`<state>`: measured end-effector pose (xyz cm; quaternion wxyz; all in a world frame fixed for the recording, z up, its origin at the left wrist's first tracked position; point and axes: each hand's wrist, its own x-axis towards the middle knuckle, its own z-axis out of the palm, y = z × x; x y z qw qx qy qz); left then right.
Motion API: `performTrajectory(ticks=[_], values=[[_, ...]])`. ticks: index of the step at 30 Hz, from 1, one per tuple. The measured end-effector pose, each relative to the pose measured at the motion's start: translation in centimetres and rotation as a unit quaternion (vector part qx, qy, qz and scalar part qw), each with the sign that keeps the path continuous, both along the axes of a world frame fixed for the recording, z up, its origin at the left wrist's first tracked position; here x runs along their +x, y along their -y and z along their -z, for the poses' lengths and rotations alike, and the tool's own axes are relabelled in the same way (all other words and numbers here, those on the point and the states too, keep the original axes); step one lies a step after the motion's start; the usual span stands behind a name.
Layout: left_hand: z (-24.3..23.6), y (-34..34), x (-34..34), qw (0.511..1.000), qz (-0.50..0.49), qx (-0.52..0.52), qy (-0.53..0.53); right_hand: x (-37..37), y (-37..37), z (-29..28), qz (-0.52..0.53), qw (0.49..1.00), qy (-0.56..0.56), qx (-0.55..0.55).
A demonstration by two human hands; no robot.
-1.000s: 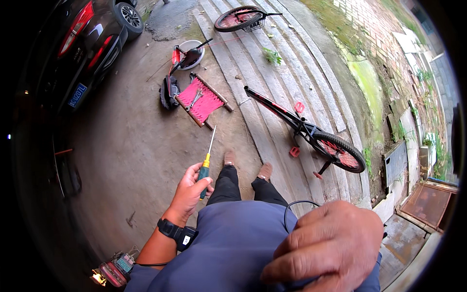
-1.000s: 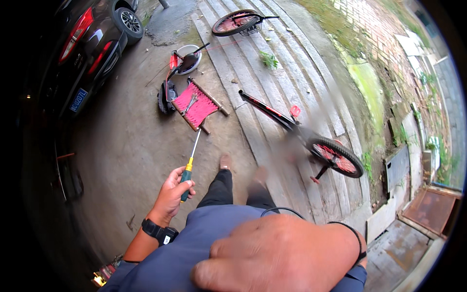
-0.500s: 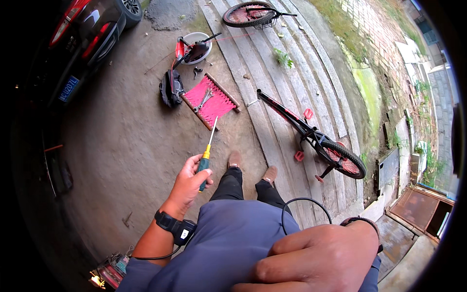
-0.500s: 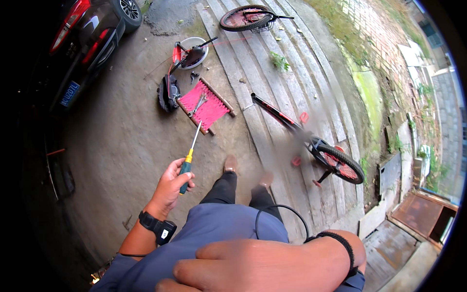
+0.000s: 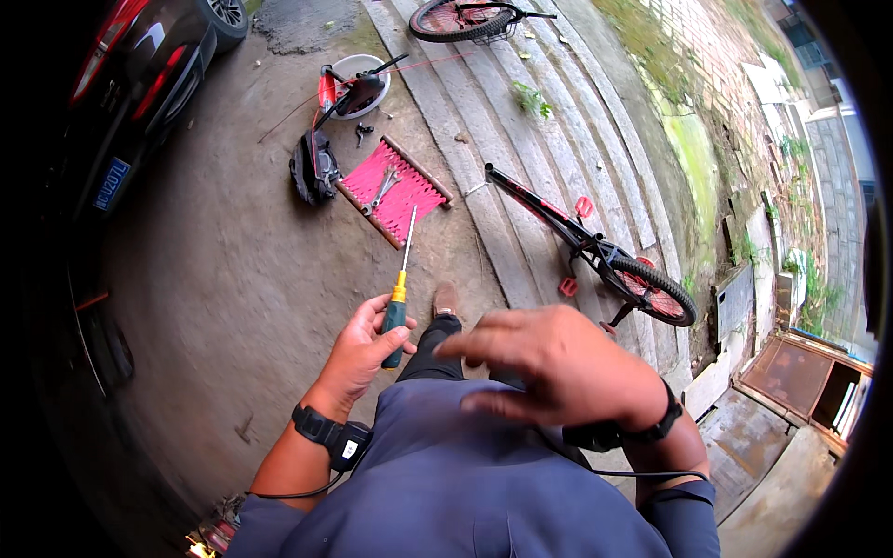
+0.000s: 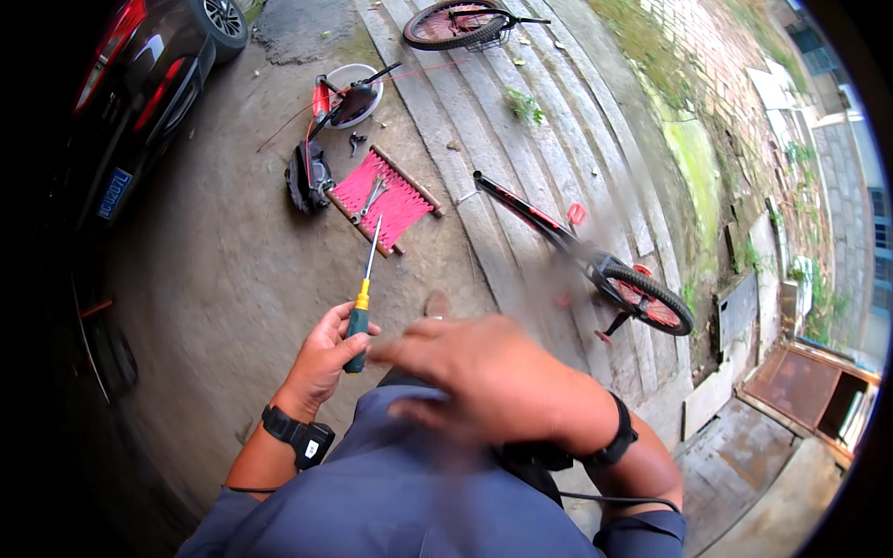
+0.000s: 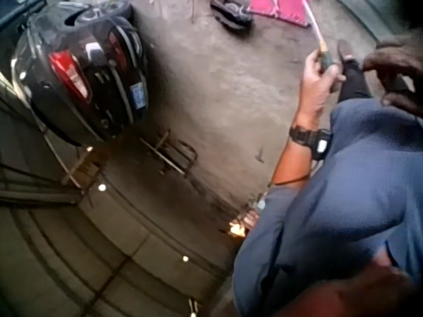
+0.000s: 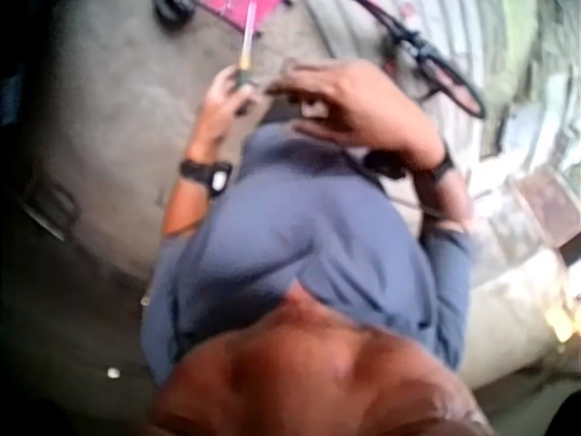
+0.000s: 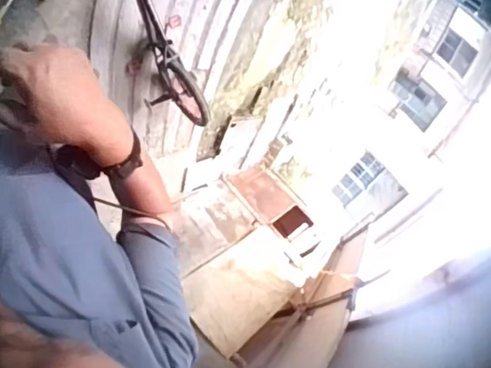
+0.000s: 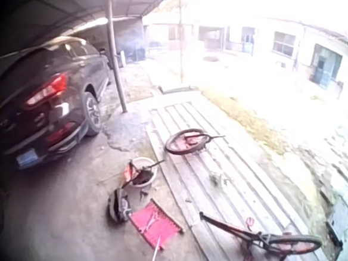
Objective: The person sits on a small stool and uses a screwdriver and wrenches to work on a bicycle that is upside down. They remove a pedal from the crank arm, inspect the components, and then reattach the pedal, tightening it with a wrench.
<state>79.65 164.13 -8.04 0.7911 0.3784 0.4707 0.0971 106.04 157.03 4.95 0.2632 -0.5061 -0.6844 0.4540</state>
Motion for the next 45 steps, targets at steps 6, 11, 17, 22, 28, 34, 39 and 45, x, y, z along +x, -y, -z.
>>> performTrajectory(ticks=[6,11,17,22,28,34,39,45], values=[[-0.3,-0.9,3.2,0.991,0.106,-0.054,0.065,1.4,3.4,7.8,0.168,0.975,-0.005,-0.147],[0.1,0.5,7.2,0.969,0.207,-0.092,0.096,0.9,7.3,12.2,0.256,0.947,-0.059,-0.186],[2.7,5.4,11.4,0.949,0.302,-0.040,0.084,0.2,11.9,16.5,0.362,0.884,-0.238,-0.176],[3.4,6.6,13.3,0.943,0.330,-0.031,0.034,1.6,14.9,16.9,0.382,0.856,-0.270,-0.219],[4.4,7.9,14.6,0.931,0.365,0.002,0.014,1.4,18.2,18.7,0.402,0.813,-0.353,-0.229],[10.5,5.9,12.7,0.940,0.334,0.005,-0.063,0.2,19.0,21.8,0.419,0.820,-0.296,-0.254],[17.7,0.4,10.9,0.952,0.252,-0.035,-0.168,1.0,16.9,23.2,0.421,0.836,-0.260,-0.238],[28.7,-7.7,6.1,0.947,0.183,-0.032,-0.261,-0.9,13.0,27.4,0.430,0.812,-0.297,-0.261]])
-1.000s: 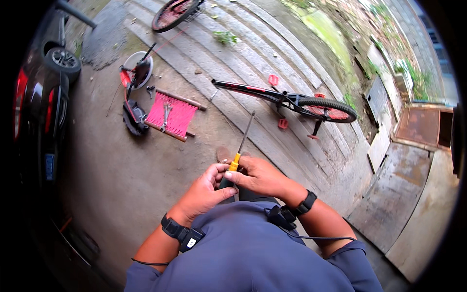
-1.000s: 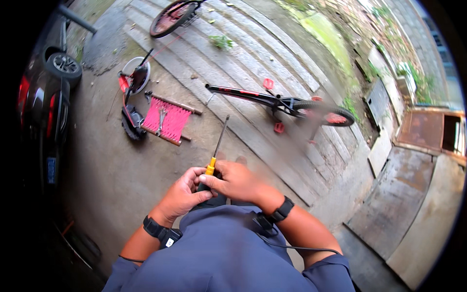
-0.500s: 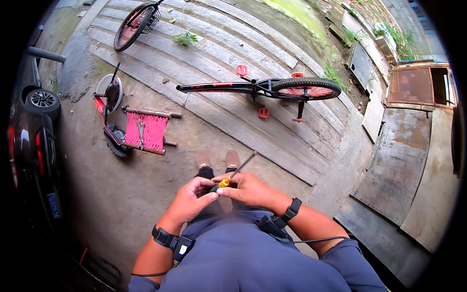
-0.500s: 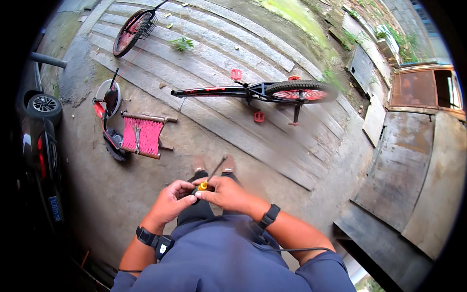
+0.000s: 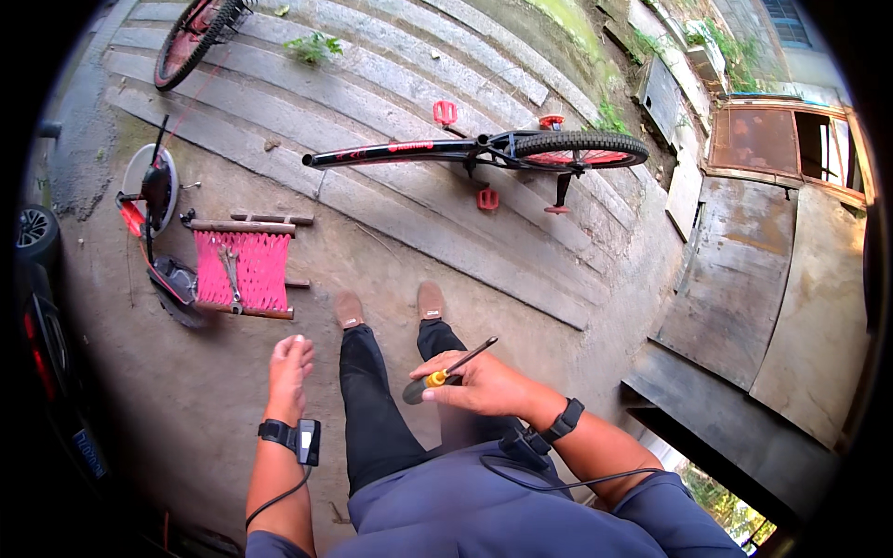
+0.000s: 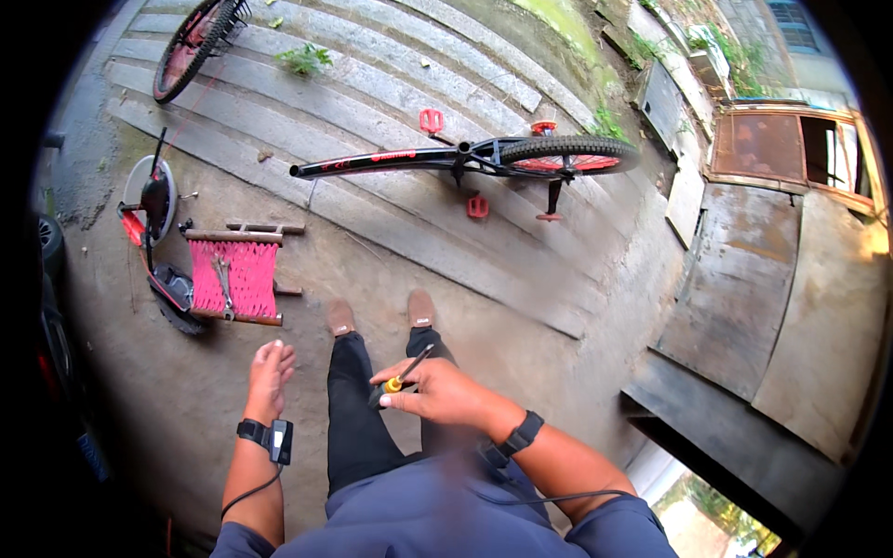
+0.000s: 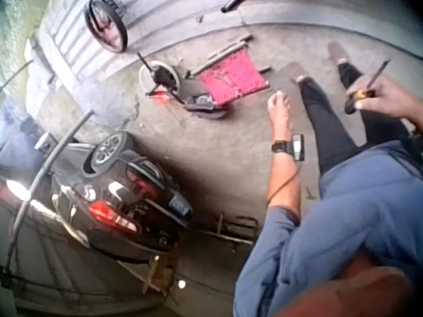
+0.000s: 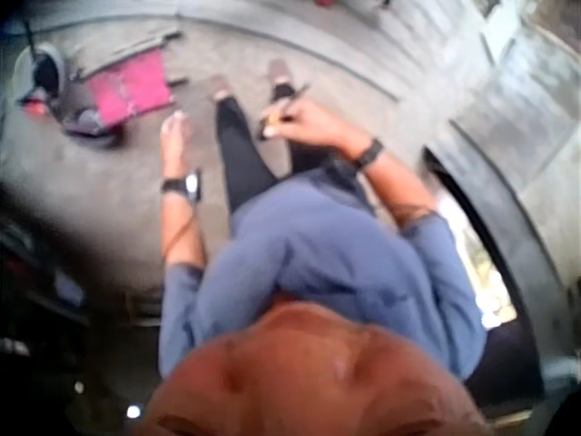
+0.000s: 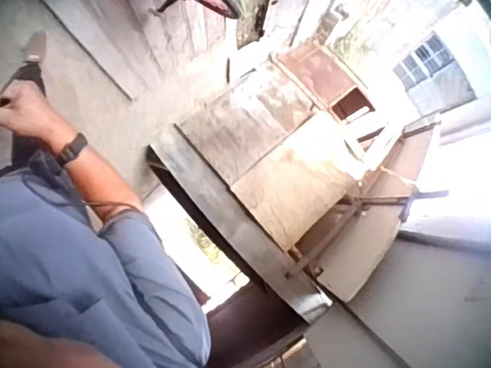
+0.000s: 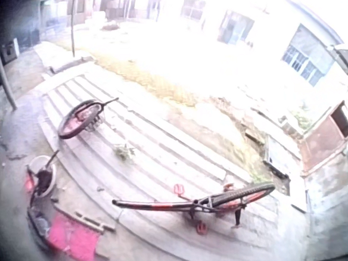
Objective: The person sits on a small stool and uses a screwdriver and wrenches to work on a bicycle that is upside down. They remove a pedal from the crank arm, inspect the components, and then reattach the pedal, tightening it with a wrench.
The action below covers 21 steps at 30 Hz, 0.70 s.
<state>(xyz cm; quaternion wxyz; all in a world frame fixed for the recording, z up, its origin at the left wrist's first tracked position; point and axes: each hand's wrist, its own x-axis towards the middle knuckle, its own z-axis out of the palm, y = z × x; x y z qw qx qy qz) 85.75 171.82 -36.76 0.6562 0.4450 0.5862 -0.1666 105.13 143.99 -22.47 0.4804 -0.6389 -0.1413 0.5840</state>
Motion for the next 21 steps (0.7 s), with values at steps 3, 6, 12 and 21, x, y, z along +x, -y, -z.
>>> performTrajectory(ticks=[3,6,12,21], values=[[5.9,-3.1,-2.2,0.999,-0.012,0.027,-0.036,-1.2,-2.1,2.1,-0.009,0.999,-0.039,-0.020],[10.4,-4.9,-3.2,0.991,-0.061,0.084,-0.080,-2.2,-3.3,4.7,-0.037,0.998,-0.051,-0.023],[18.9,-6.9,-5.8,0.974,-0.106,0.103,-0.174,-3.6,-3.1,9.4,-0.019,0.998,-0.058,-0.033],[26.7,-7.5,-7.5,0.922,-0.382,-0.021,-0.054,-2.0,-2.8,13.6,-0.014,0.991,-0.101,-0.088]])
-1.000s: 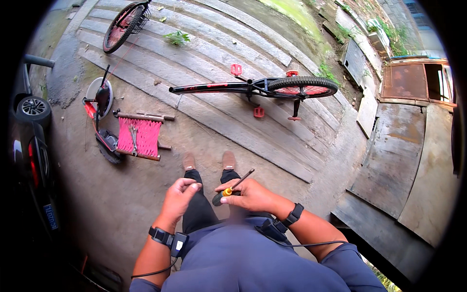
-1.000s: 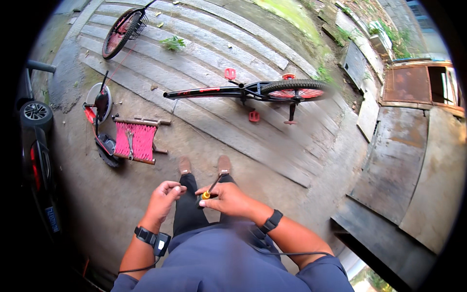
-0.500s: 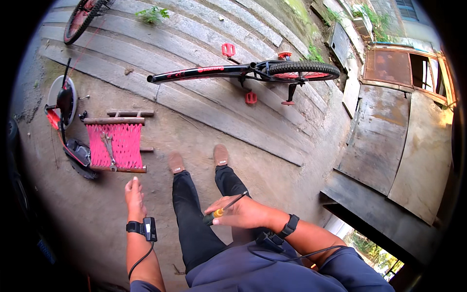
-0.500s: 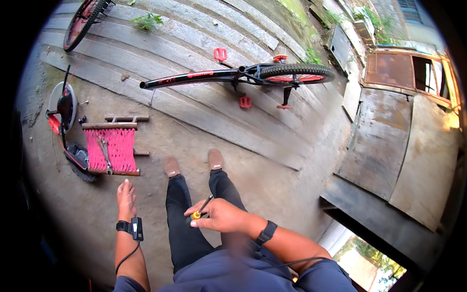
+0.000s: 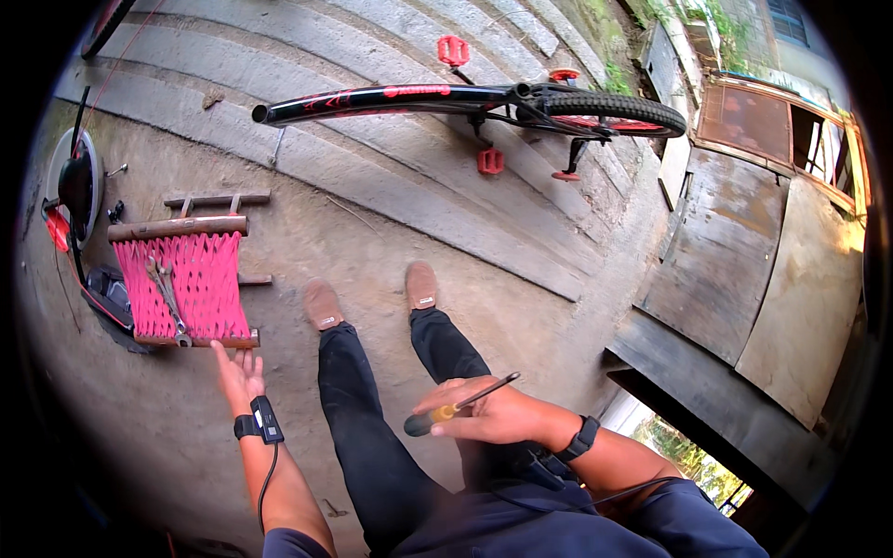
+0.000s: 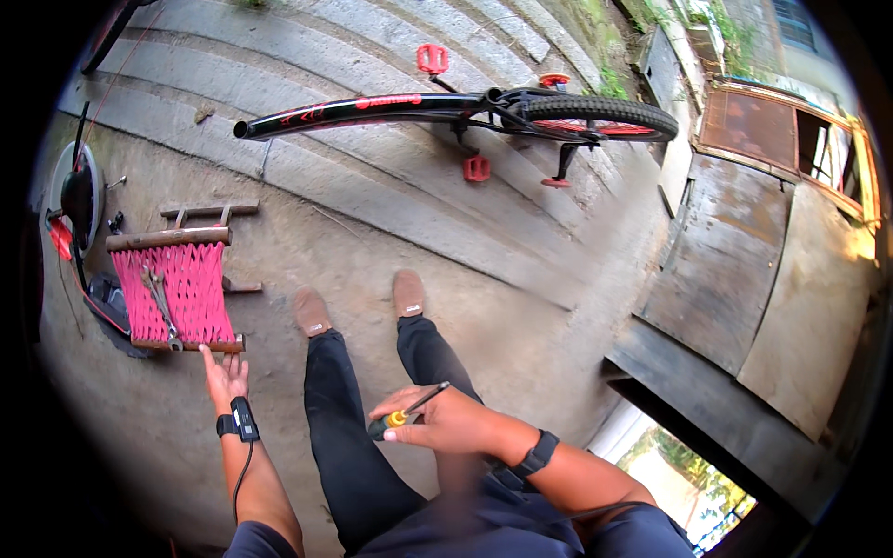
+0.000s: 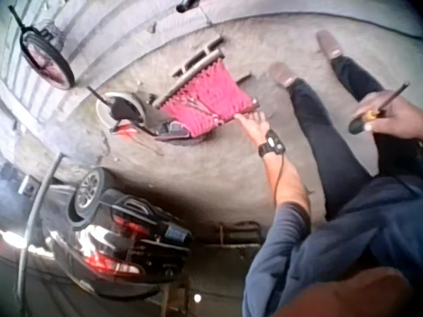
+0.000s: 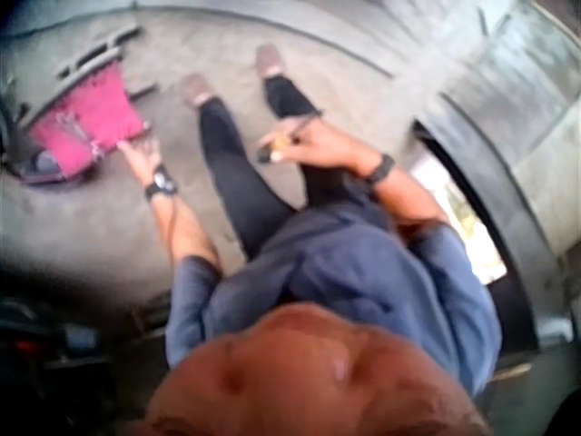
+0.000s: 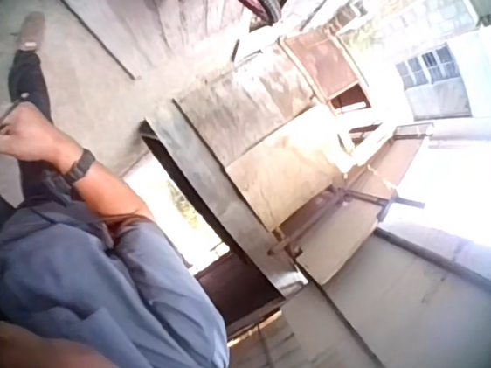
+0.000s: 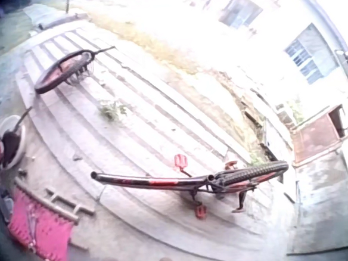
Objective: The person sits on a small stool and uses a screwdriver and wrenches to work on a bicycle that is upside down. They remove a pedal from the crank arm, inspect the components, and then reattach the pedal, tightening it with a wrench.
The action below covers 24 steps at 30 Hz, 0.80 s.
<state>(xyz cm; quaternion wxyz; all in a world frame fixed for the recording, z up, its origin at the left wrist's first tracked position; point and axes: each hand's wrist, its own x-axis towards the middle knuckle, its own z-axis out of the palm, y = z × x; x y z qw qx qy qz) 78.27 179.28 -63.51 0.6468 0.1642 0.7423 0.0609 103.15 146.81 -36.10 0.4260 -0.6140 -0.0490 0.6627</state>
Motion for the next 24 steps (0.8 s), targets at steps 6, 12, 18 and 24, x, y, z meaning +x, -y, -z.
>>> performTrajectory(ticks=[6,12,18,24], values=[[1.3,-0.4,4.2,0.983,-0.165,0.021,0.072,0.5,0.0,1.7,-0.025,1.000,0.001,-0.018],[2.5,-0.2,4.6,0.985,-0.138,0.086,0.048,1.0,-0.2,2.2,0.000,1.000,-0.020,-0.022],[1.4,-1.2,4.6,0.983,-0.072,0.165,-0.043,1.5,-0.2,1.2,0.021,0.999,-0.021,-0.013],[-5.4,0.2,3.7,0.976,0.079,0.160,-0.124,1.0,0.3,-0.6,0.035,0.999,0.008,0.013]])
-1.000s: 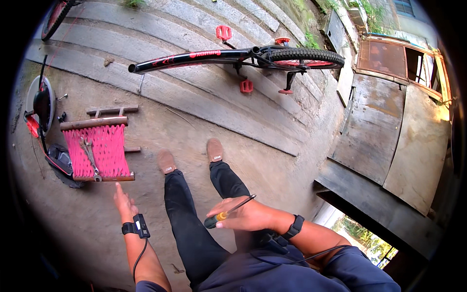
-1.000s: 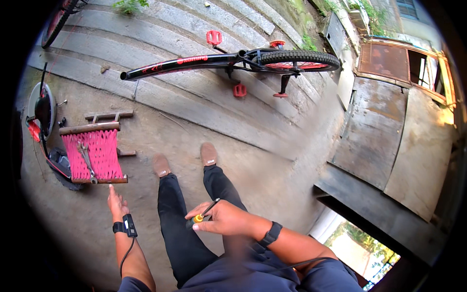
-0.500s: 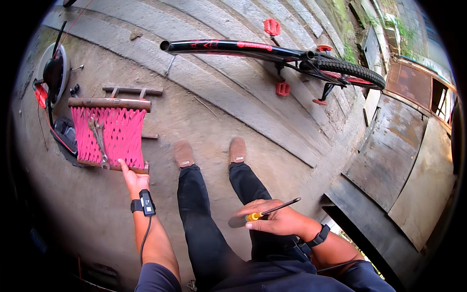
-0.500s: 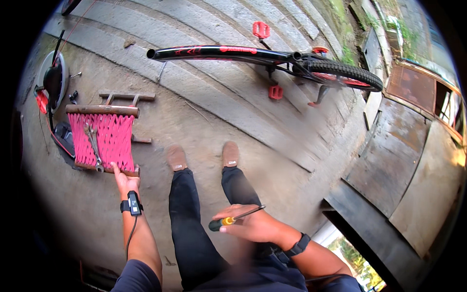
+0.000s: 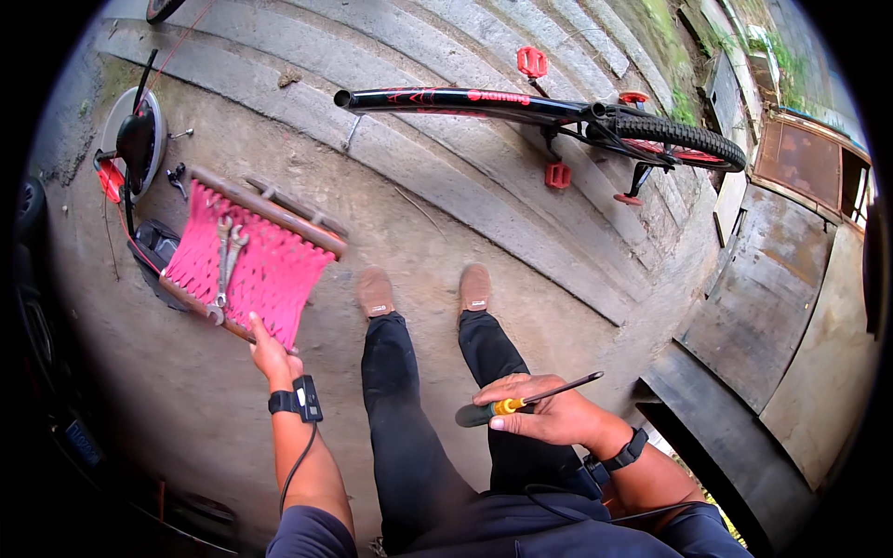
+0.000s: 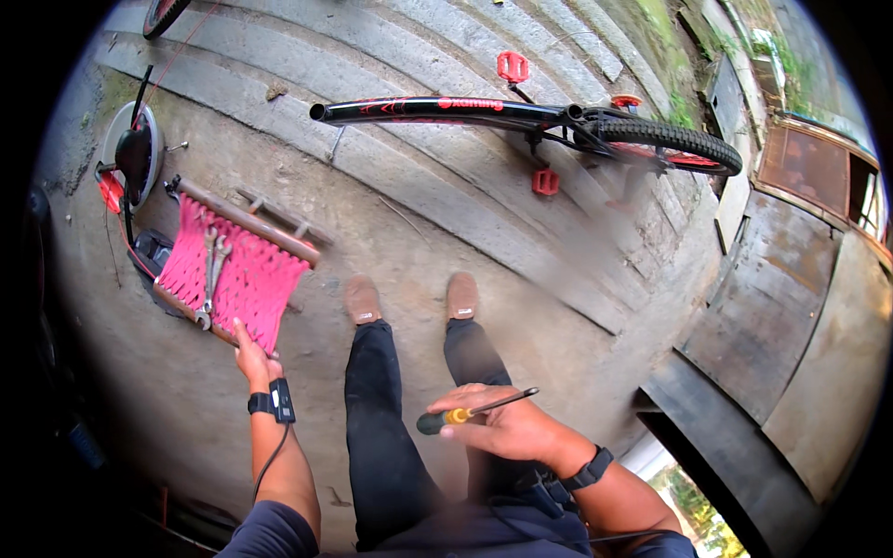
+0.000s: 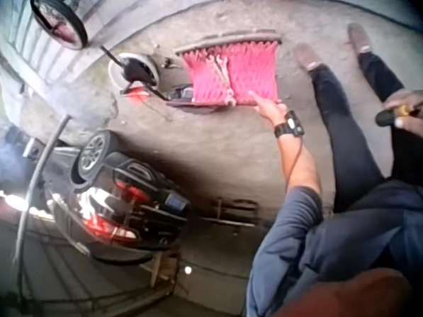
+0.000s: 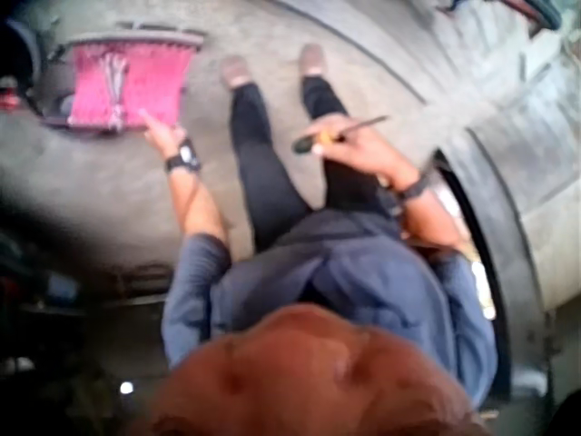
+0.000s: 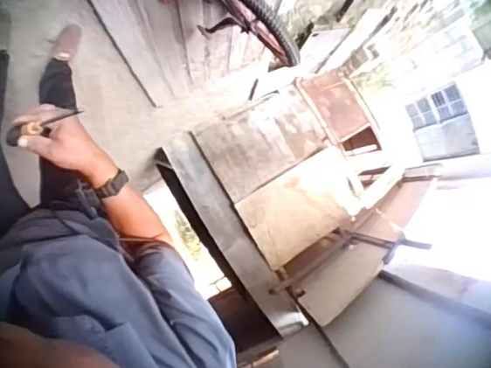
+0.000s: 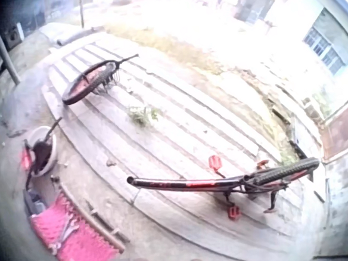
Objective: The person sits on a small stool and uses a screwdriver and wrenches to work on a bicycle that is upside down. They remove a pedal from the crank arm, inspect the components, and then reattach the pedal, tightening it with a wrench.
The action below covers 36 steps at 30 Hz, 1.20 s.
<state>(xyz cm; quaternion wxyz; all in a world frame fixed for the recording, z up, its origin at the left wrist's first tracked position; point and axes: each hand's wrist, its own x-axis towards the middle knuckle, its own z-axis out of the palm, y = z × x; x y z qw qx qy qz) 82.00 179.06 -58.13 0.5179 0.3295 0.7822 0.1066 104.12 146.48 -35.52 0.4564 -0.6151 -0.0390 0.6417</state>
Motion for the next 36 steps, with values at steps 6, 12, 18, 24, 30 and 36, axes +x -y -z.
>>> performTrajectory(ticks=[6,12,18,24,30,36], values=[[-5.2,1.3,-2.0,0.993,0.110,0.026,0.025,-1.3,0.7,-2.9,0.025,0.999,0.022,0.026],[-10.3,3.0,-0.9,0.959,0.276,0.024,0.067,-2.5,2.7,-7.4,0.035,0.994,0.091,0.049],[-15.9,7.2,4.4,0.903,0.421,0.017,0.083,-2.5,7.8,-12.1,0.075,0.983,0.151,0.074],[-22.1,16.0,9.7,0.850,0.517,0.048,0.092,-1.4,17.9,-15.0,0.112,0.973,0.172,0.110],[-25.6,25.8,13.0,0.837,0.540,0.048,0.074,1.1,31.8,-19.5,0.199,0.961,0.168,0.097],[-27.3,35.0,16.8,0.815,0.570,-0.012,0.105,4.0,42.7,-23.1,0.235,0.954,0.184,-0.037]])
